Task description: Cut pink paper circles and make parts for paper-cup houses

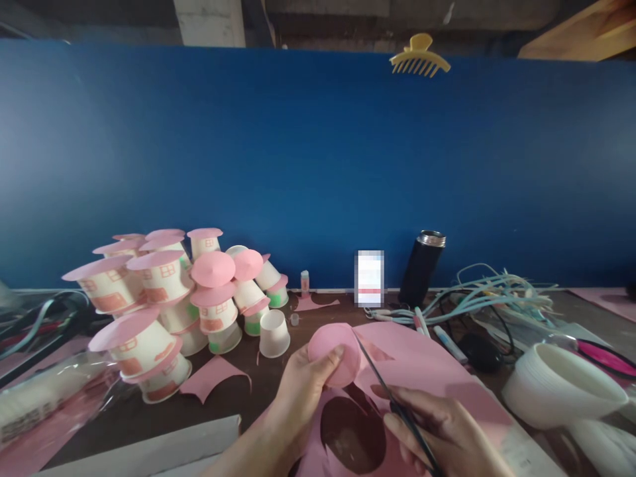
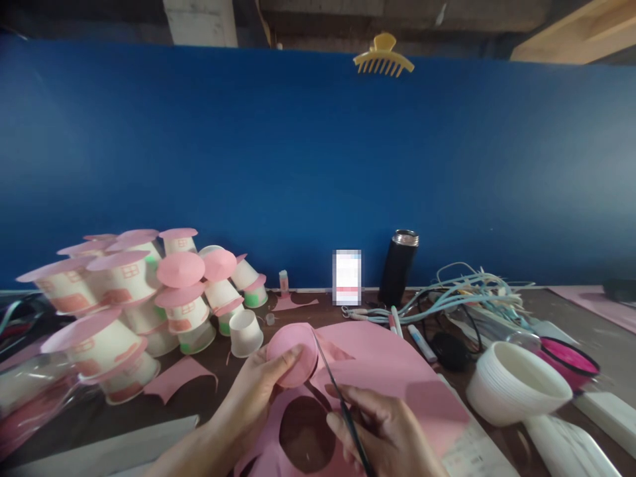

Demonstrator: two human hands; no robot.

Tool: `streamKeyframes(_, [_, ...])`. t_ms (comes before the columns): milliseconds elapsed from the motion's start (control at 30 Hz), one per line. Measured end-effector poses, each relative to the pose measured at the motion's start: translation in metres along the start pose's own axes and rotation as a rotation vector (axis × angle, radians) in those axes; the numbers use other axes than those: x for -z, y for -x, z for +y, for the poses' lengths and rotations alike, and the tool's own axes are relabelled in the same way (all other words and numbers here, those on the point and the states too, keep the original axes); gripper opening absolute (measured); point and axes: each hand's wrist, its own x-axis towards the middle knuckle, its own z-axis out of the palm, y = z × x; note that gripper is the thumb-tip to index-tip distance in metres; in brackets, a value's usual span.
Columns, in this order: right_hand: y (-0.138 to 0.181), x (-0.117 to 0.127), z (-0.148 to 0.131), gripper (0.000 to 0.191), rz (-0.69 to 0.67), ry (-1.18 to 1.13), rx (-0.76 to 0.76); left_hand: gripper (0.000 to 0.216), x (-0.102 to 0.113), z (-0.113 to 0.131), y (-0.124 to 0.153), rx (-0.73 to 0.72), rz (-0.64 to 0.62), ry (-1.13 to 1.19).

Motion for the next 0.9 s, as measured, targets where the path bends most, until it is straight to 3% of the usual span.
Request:
streamKeyframes(367, [-0.003, 0.0, 0.004, 0.072, -0.024, -0.019, 0.005, 0.04, 0.003, 0.0, -0.002, -0.038, 0.048, -0.064])
streamKeyframes(600, [0.0, 0.002, -0.003, 0.07, -0.015, 0.025, 0.016, 0.036, -0.003, 0.005, 0.004, -0.017, -0.054, -0.081])
streamKeyframes(900, [0.004, 0.003, -0.011, 0.06, -0.009, 0.025, 0.005, 0.038, 0.002, 0.004, -0.001, -0.011, -0.082, -0.123])
